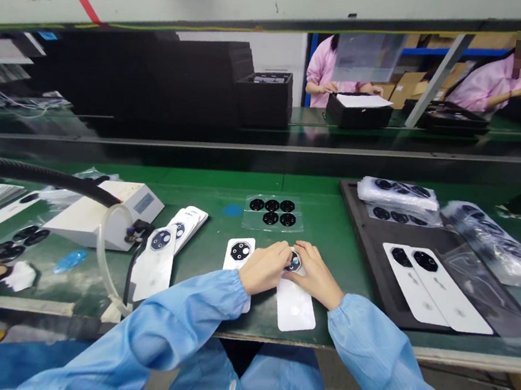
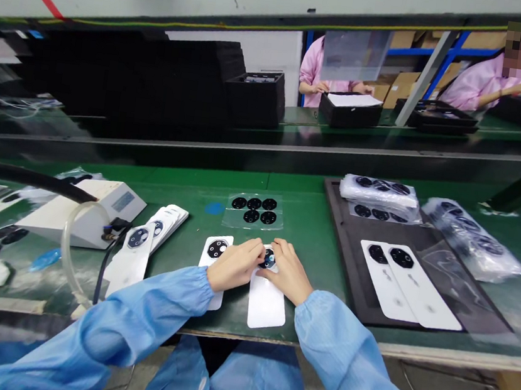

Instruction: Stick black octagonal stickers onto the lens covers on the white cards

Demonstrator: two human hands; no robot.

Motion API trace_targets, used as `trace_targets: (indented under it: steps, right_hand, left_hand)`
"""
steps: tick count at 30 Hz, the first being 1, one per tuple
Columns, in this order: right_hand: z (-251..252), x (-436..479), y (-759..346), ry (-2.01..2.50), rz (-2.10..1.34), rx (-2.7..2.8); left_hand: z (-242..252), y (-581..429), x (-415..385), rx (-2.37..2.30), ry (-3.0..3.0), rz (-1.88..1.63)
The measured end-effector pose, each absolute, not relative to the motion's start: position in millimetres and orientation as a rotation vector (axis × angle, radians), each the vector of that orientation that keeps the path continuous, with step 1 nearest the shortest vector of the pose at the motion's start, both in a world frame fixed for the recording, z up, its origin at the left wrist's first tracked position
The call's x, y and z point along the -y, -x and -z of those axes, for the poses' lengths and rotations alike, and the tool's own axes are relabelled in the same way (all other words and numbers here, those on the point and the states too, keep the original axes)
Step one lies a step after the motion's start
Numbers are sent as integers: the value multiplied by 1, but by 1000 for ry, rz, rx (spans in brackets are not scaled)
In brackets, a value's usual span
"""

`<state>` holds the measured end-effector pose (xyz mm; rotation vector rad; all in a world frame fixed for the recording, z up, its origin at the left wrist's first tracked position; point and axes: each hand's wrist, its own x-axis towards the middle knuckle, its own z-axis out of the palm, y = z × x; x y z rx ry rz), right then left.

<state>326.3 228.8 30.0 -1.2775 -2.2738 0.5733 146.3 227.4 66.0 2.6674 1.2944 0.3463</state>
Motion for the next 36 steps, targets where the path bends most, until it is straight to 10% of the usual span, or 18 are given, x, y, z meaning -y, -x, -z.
trace_targets:
  steps: [36]
  right_hand:
    - [-29,-215,-321,1404,-393,2256]
  left_hand:
    - [-40,-138,-249,-1232,-2311,-689]
